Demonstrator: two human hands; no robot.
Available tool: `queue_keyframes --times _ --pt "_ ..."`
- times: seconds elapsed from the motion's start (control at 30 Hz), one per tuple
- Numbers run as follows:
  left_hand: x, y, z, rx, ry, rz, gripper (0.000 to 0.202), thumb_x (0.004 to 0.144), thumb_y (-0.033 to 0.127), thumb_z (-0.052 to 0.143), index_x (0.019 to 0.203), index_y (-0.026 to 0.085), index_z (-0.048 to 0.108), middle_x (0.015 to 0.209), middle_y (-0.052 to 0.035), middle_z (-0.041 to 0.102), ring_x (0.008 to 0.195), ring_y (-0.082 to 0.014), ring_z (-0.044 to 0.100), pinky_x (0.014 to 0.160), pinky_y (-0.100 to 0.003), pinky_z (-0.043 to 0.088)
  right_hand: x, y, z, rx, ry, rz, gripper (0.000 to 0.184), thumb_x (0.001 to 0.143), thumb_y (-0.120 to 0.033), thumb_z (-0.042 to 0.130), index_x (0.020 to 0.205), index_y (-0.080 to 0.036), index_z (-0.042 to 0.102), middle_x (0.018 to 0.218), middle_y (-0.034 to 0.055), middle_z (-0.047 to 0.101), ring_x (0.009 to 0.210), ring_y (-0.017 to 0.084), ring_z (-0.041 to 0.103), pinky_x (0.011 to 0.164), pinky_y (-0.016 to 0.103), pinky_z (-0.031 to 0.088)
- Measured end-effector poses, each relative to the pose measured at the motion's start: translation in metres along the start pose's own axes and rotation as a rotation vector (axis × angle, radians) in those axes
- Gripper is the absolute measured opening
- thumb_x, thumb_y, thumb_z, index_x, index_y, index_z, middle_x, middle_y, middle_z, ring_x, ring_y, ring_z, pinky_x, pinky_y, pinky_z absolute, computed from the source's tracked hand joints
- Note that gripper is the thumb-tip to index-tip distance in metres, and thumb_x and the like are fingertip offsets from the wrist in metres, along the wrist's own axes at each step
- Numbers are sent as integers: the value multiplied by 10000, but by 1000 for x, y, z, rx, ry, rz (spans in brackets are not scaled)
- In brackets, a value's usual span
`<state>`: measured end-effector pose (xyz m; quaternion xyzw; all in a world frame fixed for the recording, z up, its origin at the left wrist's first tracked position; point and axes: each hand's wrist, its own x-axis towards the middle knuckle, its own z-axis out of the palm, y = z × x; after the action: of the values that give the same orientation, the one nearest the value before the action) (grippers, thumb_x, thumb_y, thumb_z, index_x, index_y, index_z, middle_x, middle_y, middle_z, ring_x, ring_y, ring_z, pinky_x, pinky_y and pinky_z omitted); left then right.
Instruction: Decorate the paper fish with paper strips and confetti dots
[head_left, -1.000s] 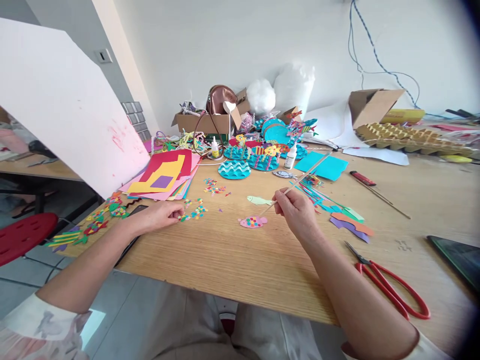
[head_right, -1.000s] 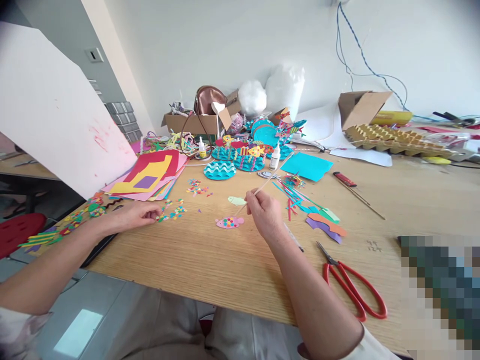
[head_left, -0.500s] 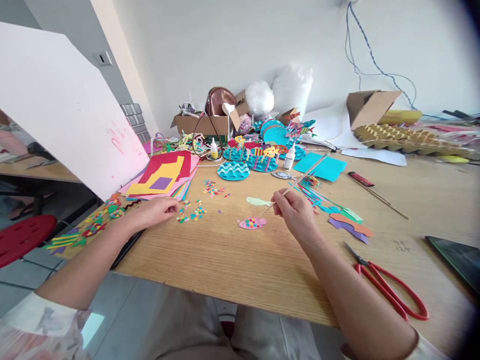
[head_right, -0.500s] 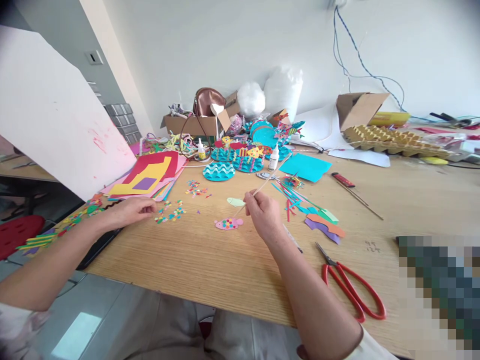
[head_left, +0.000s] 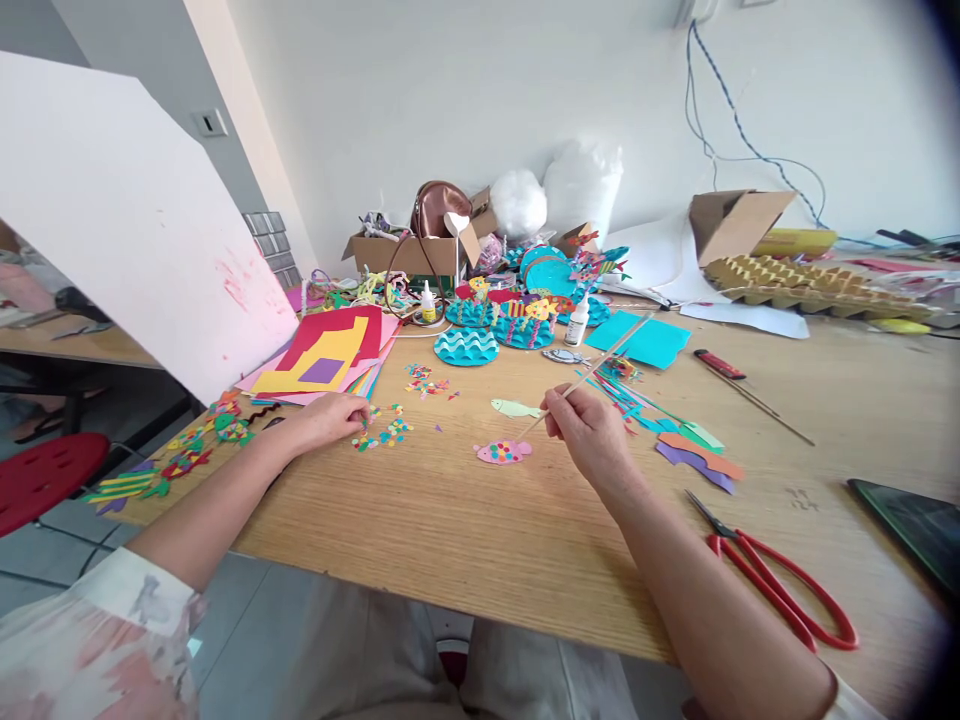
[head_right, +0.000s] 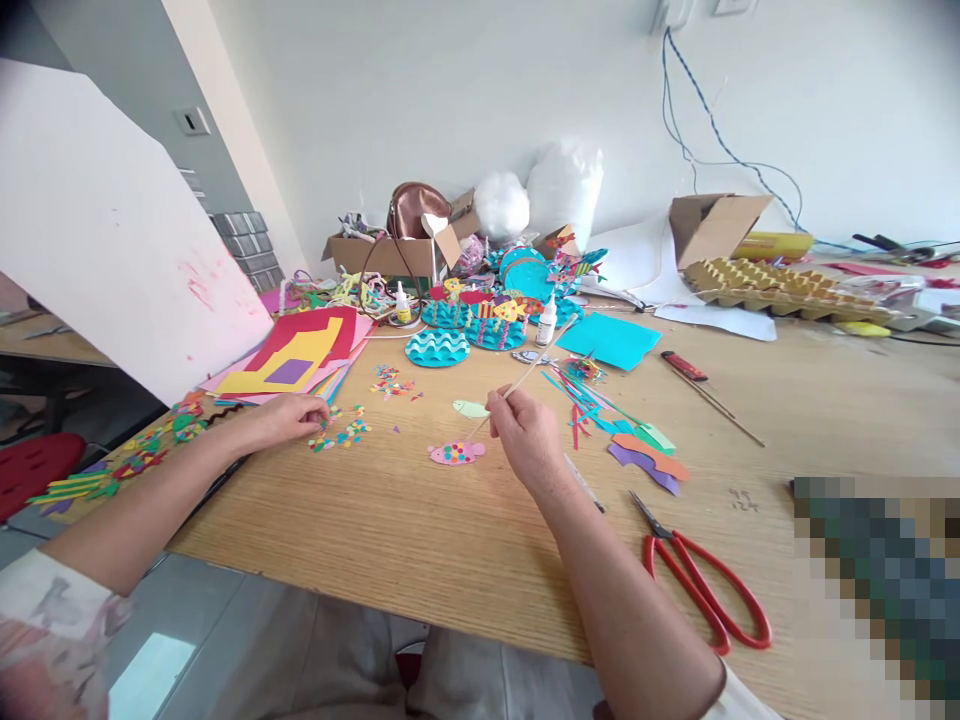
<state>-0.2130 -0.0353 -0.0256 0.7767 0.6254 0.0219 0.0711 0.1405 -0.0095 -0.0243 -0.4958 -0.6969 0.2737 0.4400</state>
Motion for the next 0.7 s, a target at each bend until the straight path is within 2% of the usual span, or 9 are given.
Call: queue_keyframes --times 0.27,0.5,0.7 --pt "6 4 -5 -4 13 -20 161 736 225 440 763 185 593 660 3 602 610 -136 543 551 -215 346 0 -3 0 -13 4 7 303 798 -366 403 598 -177 528 460 -17 497 431 95 426 441 210 305" --pt "16 4 -3 25 28 -21 152 703 167 455 739 176 603 691 -21 598 632 -152 539 561 -235 341 0 -3 0 -15 -2 8 305 804 -364 404 591 -180 522 455 -25 495 433 96 428 455 211 308" --pt "23 -3 2 14 -2 -12 125 688 171 464 710 175 587 677 -20 590 626 -154 540 558 -237 343 -1 -4 -1 -37 6 -14 311 810 -355 397 586 -179 522 456 -26 500 435 95 440 463 211 309"
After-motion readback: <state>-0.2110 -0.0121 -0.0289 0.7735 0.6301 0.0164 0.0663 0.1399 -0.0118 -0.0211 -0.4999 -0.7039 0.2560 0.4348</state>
